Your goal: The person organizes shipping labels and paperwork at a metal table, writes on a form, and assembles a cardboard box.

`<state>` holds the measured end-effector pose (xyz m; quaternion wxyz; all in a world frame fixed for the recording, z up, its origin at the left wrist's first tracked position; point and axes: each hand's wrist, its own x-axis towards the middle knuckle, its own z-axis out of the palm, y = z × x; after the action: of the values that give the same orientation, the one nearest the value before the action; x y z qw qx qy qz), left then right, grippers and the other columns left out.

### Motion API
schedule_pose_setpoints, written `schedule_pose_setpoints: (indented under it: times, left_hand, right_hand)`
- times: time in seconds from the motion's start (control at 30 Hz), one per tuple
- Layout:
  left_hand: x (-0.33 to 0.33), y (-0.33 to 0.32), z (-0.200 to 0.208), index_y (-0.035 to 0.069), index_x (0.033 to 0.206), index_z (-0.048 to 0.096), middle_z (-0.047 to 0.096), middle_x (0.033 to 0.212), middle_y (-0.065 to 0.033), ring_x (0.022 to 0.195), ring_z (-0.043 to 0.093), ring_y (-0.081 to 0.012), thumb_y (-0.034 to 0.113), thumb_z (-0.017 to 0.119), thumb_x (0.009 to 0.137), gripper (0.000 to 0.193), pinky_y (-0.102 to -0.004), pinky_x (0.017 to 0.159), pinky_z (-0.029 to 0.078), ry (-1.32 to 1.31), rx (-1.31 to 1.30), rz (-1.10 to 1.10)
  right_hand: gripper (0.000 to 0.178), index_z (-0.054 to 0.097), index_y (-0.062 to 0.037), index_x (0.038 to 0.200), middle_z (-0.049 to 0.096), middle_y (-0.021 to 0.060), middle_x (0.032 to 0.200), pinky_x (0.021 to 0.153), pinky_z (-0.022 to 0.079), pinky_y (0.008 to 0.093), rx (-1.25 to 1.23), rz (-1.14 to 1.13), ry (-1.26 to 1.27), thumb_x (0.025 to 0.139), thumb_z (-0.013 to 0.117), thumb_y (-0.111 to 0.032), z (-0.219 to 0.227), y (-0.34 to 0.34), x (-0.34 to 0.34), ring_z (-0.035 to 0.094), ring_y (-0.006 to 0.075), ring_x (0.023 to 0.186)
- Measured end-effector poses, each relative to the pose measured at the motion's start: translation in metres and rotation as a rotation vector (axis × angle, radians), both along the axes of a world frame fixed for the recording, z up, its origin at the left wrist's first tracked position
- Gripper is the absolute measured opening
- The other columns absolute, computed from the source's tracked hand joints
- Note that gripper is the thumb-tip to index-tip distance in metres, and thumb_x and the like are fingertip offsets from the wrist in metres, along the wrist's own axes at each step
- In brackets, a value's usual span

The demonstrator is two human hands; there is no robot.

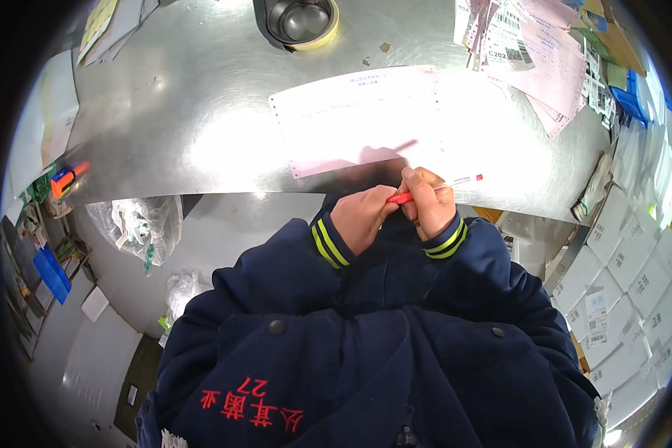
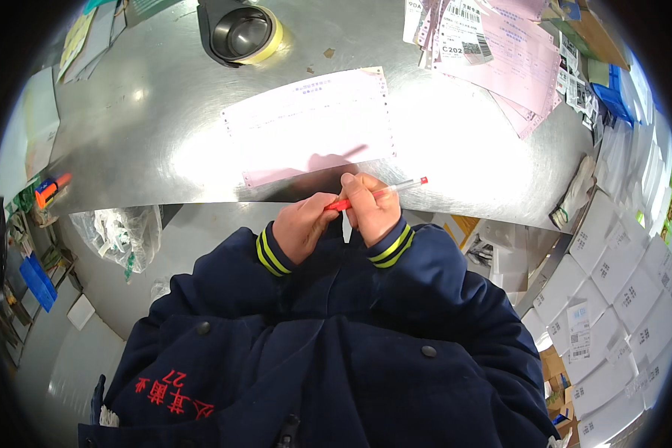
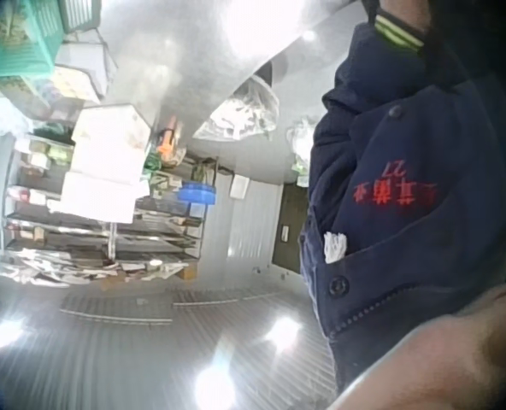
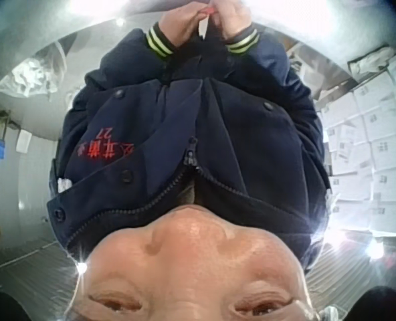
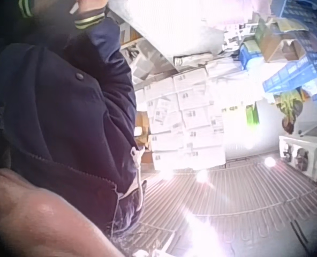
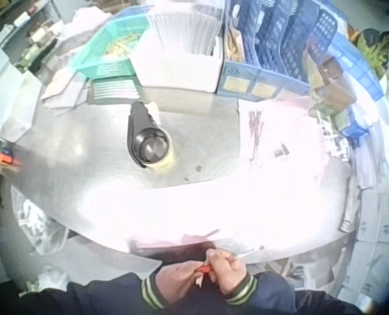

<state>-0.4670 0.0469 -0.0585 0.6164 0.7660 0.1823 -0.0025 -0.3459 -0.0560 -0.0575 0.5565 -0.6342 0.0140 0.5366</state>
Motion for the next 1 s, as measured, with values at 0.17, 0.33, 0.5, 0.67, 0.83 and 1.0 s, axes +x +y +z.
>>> schedule_pose_setpoints:
  times: [0.17,0.33,0.5,0.67,0.83,1.0]
  left_hand:
    - [-0.009,0.04,-0.013,0.002,0.114,0.051,0.058,0.085,-0.0085,0.071,0.055,-0.0147,0.013,0.06,0.085,0.031,-0.0256,0.066,0.045,0.164,-0.106,0.173]
    - [-0.031,0.102,-0.033,0.003,0.113,0.052,0.055,0.094,-0.0096,0.077,0.055,-0.0158,0.005,0.063,0.08,0.035,-0.0268,0.068,0.048,0.108,0.312,0.502]
    - [-0.029,0.12,-0.049,0.005,0.113,0.054,0.05,0.105,-0.0137,0.092,0.052,-0.0295,0.006,0.072,0.066,0.05,-0.0334,0.081,0.046,0.099,0.817,0.38]
    - [-0.012,0.138,-0.029,0.008,0.115,0.052,0.049,0.115,-0.0133,0.103,0.047,-0.0333,0.01,0.076,0.061,0.059,-0.0389,0.088,0.042,0.184,0.786,0.302]
    - [0.029,0.147,0.02,0.008,0.126,0.042,0.045,0.127,-0.0126,0.112,0.045,-0.0326,0.024,0.078,0.059,0.078,-0.0399,0.092,0.039,0.046,0.798,0.076]
    - [0.048,0.149,0.014,0.014,0.124,0.045,0.054,0.118,-0.0093,0.11,0.048,-0.029,0.034,0.077,0.06,0.074,-0.0464,0.088,0.04,0.538,0.81,-0.067]
  right_hand:
    - [0.019,0.058,-0.0012,0.081,0.052,0.0008,0.065,0.057,0.04,0.0227,0.103,0.148,-0.501,0.089,0.049,-0.016,-0.021,0.001,0.04,0.047,0.0082,0.058]
    - [0.026,0.054,0.0015,0.104,0.055,0.0026,0.065,0.053,0.043,0.0243,-0.07,0.147,-0.74,0.083,0.055,-0.014,-0.041,0.015,0.097,0.048,0.0096,0.053]
    - [0.043,0.059,-0.0003,0.09,0.06,0.0125,0.07,0.065,0.047,0.034,-0.461,0.454,-0.949,0.065,0.074,-0.032,-0.027,0.059,0.097,0.059,0.0285,0.067]
    - [0.029,0.059,-0.0009,0.079,0.056,0.0108,0.071,0.063,0.046,0.0332,-0.292,0.471,-1.051,0.067,0.072,-0.024,-0.037,0.058,0.106,0.056,0.025,0.065]
    - [0.021,0.057,-0.0002,0.081,0.049,-0.0015,0.061,0.051,0.038,0.0217,0.003,0.538,-0.672,0.073,0.073,-0.009,0.015,0.049,0.116,0.043,0.0055,0.053]
    - [0.025,0.054,-0.0043,0.073,0.045,0.0011,0.061,0.054,0.039,0.0267,0.015,0.446,-0.79,0.067,0.076,-0.016,0.025,0.042,0.126,0.042,0.0107,0.056]
